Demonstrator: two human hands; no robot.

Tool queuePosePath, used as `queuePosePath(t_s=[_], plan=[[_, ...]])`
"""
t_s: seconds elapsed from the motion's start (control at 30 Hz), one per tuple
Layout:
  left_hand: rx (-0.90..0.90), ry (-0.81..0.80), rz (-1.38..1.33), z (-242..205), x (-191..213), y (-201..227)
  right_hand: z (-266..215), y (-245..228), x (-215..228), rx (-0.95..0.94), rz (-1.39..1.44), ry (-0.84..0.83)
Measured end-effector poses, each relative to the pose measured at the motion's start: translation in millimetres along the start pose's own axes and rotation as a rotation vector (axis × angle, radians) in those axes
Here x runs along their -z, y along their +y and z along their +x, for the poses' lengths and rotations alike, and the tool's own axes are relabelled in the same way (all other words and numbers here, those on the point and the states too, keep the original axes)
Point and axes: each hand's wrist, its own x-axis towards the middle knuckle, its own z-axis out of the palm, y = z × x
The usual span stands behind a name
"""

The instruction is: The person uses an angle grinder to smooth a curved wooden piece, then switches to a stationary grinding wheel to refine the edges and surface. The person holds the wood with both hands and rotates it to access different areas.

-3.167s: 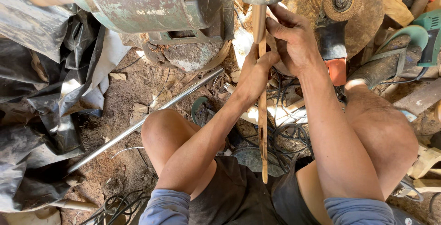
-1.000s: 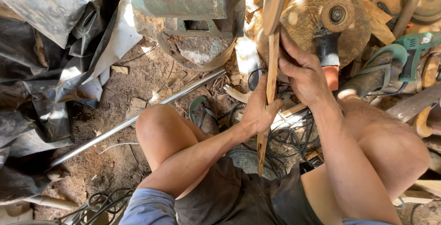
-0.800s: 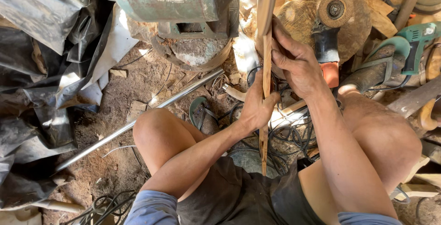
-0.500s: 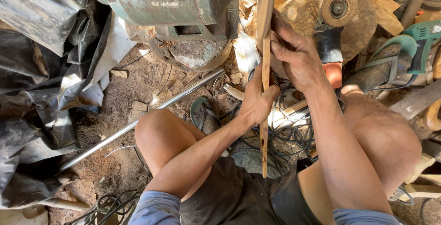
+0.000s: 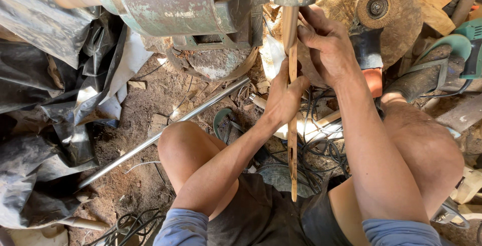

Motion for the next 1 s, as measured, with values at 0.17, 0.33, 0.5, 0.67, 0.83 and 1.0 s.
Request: queuePosePath(t_s=[0.17,0.33,0.5,0.67,0.83,1.0], plan=[[0.111,-0.021,-0.037,8.1,-1.1,3.1,6.4,-2.8,-2.1,-0.005,-0.055,0.025],[0.101,-0.017,-0.057,14.4,0.6,5.7,15.4,-2.3,0.0,0.017,-0.083,0.058],[0.185,-0.016,-0.023,16.6,2.3,9.4,20.0,2.9,4.4,0.01,-0.075,0.078],[0.147,-0.011,-0.058,17.4,4.6,12.4,22.1,3.1,5.2,-0.004,-0.021,0.073],[0.102,-0.013,-0.056,14.3,4.5,6.9,18.4,4.9,4.8,-0.026,0.025,0.056],[0.065,-0.007,-0.022,7.1,1.5,-3.8,11.2,7.6,6.0,-0.026,-0.071,0.067]])
